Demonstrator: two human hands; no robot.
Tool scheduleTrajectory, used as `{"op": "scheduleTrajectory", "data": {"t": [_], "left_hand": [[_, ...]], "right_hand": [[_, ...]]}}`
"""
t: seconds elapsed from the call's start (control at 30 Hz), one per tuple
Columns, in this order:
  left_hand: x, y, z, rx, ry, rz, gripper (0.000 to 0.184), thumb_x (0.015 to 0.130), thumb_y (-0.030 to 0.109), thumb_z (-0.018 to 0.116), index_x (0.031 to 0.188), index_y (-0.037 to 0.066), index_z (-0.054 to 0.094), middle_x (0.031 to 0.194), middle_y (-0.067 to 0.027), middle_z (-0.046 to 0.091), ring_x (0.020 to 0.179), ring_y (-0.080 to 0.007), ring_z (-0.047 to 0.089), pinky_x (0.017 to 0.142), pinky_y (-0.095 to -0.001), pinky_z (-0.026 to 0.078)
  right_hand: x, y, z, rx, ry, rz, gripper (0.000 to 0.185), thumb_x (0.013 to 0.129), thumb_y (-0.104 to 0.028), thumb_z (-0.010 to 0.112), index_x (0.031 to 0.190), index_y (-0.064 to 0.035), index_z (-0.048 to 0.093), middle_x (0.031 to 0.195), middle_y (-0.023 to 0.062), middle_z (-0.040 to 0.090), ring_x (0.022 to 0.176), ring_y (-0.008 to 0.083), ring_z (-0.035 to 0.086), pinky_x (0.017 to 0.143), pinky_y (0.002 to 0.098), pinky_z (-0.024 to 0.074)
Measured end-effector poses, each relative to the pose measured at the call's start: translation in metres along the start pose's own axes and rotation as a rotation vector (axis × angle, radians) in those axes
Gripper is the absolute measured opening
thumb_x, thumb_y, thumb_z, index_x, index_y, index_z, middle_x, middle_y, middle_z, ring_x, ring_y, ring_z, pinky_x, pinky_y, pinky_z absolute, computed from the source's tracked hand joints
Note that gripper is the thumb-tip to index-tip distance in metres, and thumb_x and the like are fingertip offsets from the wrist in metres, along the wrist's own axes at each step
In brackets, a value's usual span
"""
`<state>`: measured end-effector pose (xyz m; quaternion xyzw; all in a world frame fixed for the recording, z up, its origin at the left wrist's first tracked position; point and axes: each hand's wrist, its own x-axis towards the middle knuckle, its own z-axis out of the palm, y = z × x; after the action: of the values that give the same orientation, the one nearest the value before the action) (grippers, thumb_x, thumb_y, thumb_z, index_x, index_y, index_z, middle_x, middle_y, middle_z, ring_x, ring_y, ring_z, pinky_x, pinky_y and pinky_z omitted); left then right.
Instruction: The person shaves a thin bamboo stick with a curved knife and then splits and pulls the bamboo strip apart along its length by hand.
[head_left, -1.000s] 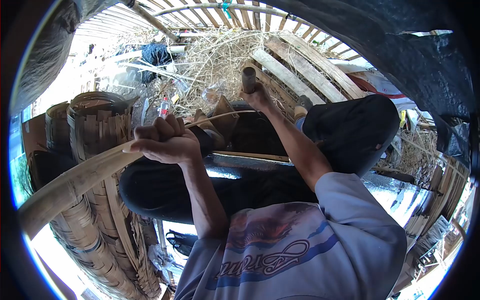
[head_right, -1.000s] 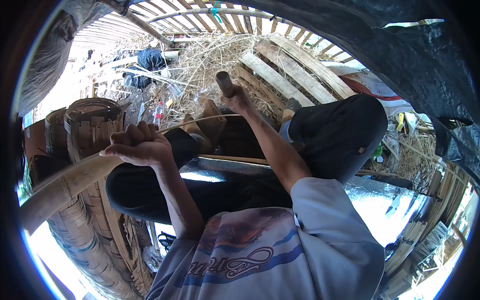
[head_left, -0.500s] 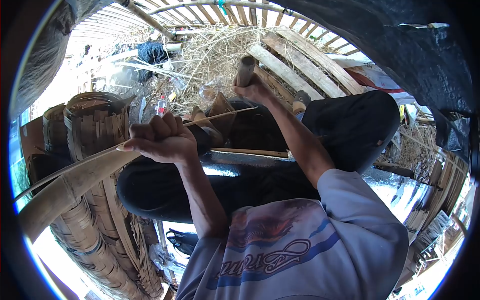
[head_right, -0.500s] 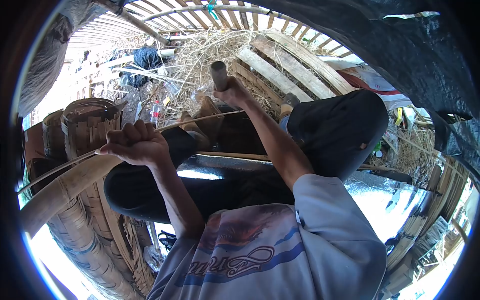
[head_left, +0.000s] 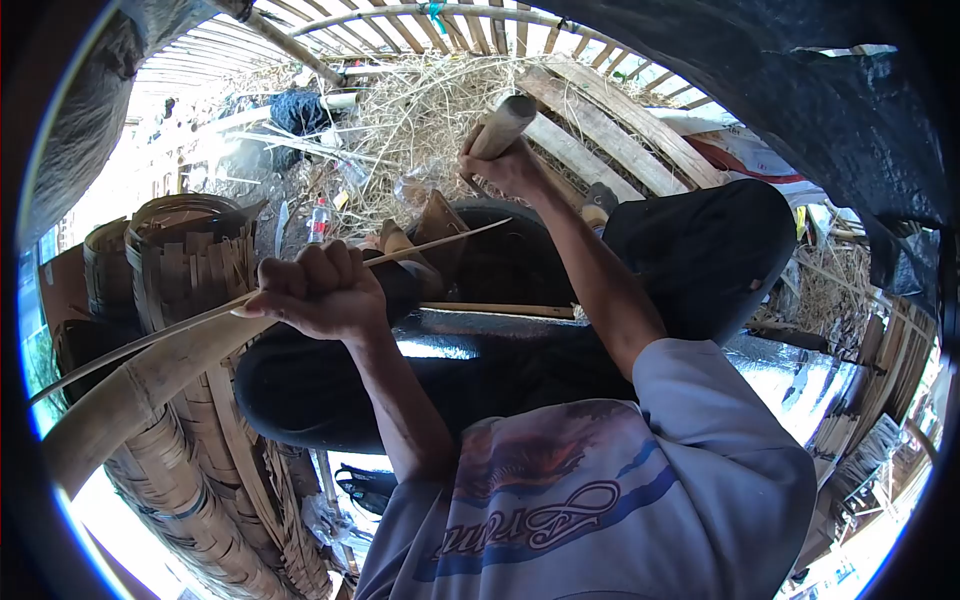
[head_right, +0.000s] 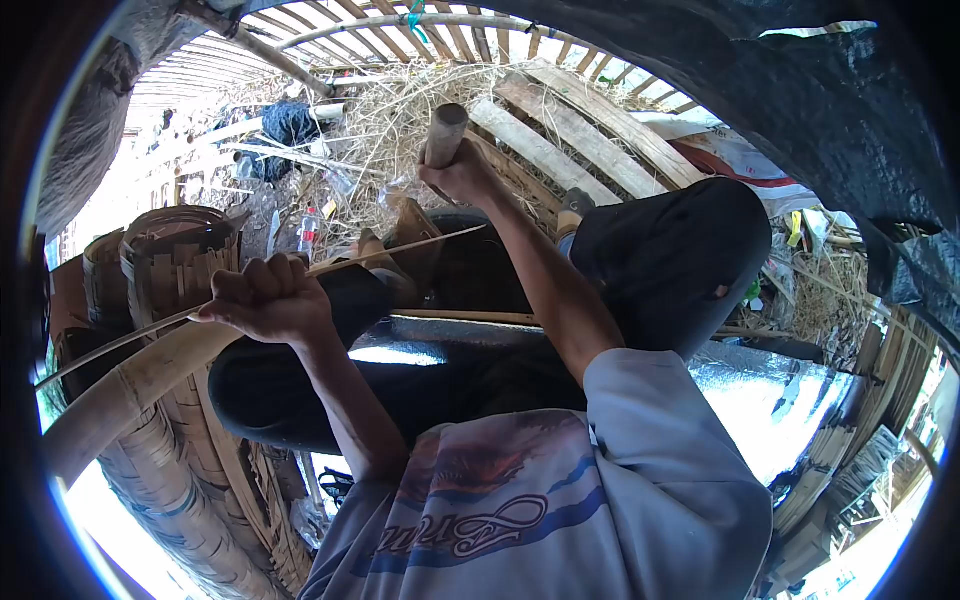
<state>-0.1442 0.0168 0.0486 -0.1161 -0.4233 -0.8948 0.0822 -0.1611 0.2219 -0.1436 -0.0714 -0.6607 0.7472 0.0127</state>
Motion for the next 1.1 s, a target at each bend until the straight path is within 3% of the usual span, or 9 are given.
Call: {"op": "scheduleTrajectory", "data": {"t": [0.17, 0.3, 0.37, 0.43, 0.53, 0.57, 0.67, 0.8, 1.1], "left_hand": [[0.001, 0.004, 0.000, 0.007, -0.136, -0.045, 0.056, 0.092, 0.065, 0.036, 0.065, 0.017, 0.024, 0.048, 0.0053, 0.015, 0.045, -0.0060, 0.008, 0.038, -0.0258, 0.008], [0.002, 0.008, -0.002, 0.046, -0.032, 0.009, 0.057, 0.093, 0.065, 0.034, 0.064, 0.017, 0.023, 0.049, 0.0055, 0.015, 0.046, -0.0064, 0.008, 0.042, -0.0267, 0.007], [0.002, 0.010, -0.003, 0.097, 0.014, 0.032, 0.058, 0.093, 0.065, 0.034, 0.064, 0.017, 0.022, 0.049, 0.0055, 0.014, 0.046, -0.0066, 0.008, 0.043, -0.0271, 0.007], [0.002, 0.011, -0.004, 0.140, 0.044, 0.070, 0.058, 0.094, 0.064, 0.034, 0.063, 0.018, 0.021, 0.050, 0.0053, 0.014, 0.047, -0.0070, 0.008, 0.043, -0.0271, 0.007], [0.000, 0.017, -0.004, 0.239, 0.126, 0.049, 0.056, 0.097, 0.059, 0.035, 0.062, 0.018, 0.019, 0.051, 0.0052, 0.013, 0.047, -0.0074, 0.009, 0.044, -0.0271, 0.008], [-0.001, 0.019, -0.005, 0.241, 0.123, 0.047, 0.056, 0.097, 0.059, 0.035, 0.062, 0.018, 0.019, 0.051, 0.0052, 0.013, 0.047, -0.0074, 0.009, 0.044, -0.0271, 0.008], [-0.006, 0.024, -0.002, 0.133, 0.157, -0.009, 0.050, 0.098, 0.038, 0.042, 0.060, 0.018, 0.017, 0.051, 0.0052, 0.012, 0.047, -0.0078, 0.009, 0.043, -0.0270, 0.009], [-0.008, 0.028, -0.003, 0.182, 0.295, 0.021, 0.046, 0.095, 0.030, 0.043, 0.059, 0.018, 0.017, 0.052, 0.0049, 0.012, 0.046, -0.0076, 0.009, 0.042, -0.0255, 0.010], [-0.001, 0.028, -0.014, 0.099, 0.188, 0.004, 0.045, 0.096, 0.029, 0.041, 0.059, 0.020, 0.017, 0.048, 0.0061, 0.010, 0.042, -0.0060, 0.007, 0.038, -0.0240, 0.008]], "right_hand": [[-0.005, -0.044, -0.012, 0.142, 0.144, -0.017, 0.013, 0.079, -0.006, 0.071, 0.089, -0.0043, 0.063, 0.083, 0.0028, 0.066, 0.078, 0.0110, 0.064, 0.069, 0.0284, 0.0534], [-0.011, 0.013, -0.033, -0.125, 0.194, 0.031, 0.016, 0.079, -0.012, 0.069, 0.085, -0.0003, 0.060, 0.073, 0.0072, 0.065, 0.061, 0.0142, 0.063, 0.053, 0.0297, 0.0489], [-0.017, 0.070, -0.047, -0.003, 0.431, 0.322, 0.023, 0.078, -0.014, 0.072, 0.091, -0.0004, 0.059, 0.071, 0.0062, 0.064, 0.057, 0.0147, 0.061, 0.051, 0.0290, 0.0484], [-0.032, 0.092, -0.059, 0.215, 0.611, 0.487, 0.025, 0.081, -0.014, 0.070, 0.092, 0.0018, 0.055, 0.077, 0.0088, 0.062, 0.071, 0.0209, 0.064, 0.067, 0.0337, 0.0546], [-0.049, 0.126, -0.068, 0.707, 0.909, 0.357, 0.022, 0.084, -0.011, 0.065, 0.088, 0.0022, 0.048, 0.071, 0.0091, 0.054, 0.065, 0.0241, 0.061, 0.065, 0.0410, 0.0561], [-0.048, 0.139, -0.073, 0.710, 0.911, 0.358, 0.022, 0.084, -0.011, 0.065, 0.088, 0.0022, 0.048, 0.071, 0.0091, 0.054, 0.065, 0.0241, 0.061, 0.065, 0.0410, 0.0561], [-0.035, 0.162, -0.086, 0.905, 1.156, 0.341, 0.015, 0.083, -0.004, 0.058, 0.086, -0.0028, 0.044, 0.071, 0.0089, 0.049, 0.054, 0.0223, 0.052, 0.059, 0.0424, 0.0551], [-0.021, 0.138, -0.078, 0.766, 1.061, 0.250, 0.016, 0.078, 0.000, 0.056, 0.087, -0.0043, 0.044, 0.068, 0.0077, 0.048, 0.054, 0.0197, 0.050, 0.054, 0.0375, 0.0507], [-0.016, 0.147, -0.049, 0.881, 1.053, 0.377, 0.017, 0.083, -0.008, 0.059, 0.088, -0.0071, 0.043, 0.061, 0.0040, 0.044, 0.047, 0.0162, 0.045, 0.047, 0.0365, 0.0446]]}}
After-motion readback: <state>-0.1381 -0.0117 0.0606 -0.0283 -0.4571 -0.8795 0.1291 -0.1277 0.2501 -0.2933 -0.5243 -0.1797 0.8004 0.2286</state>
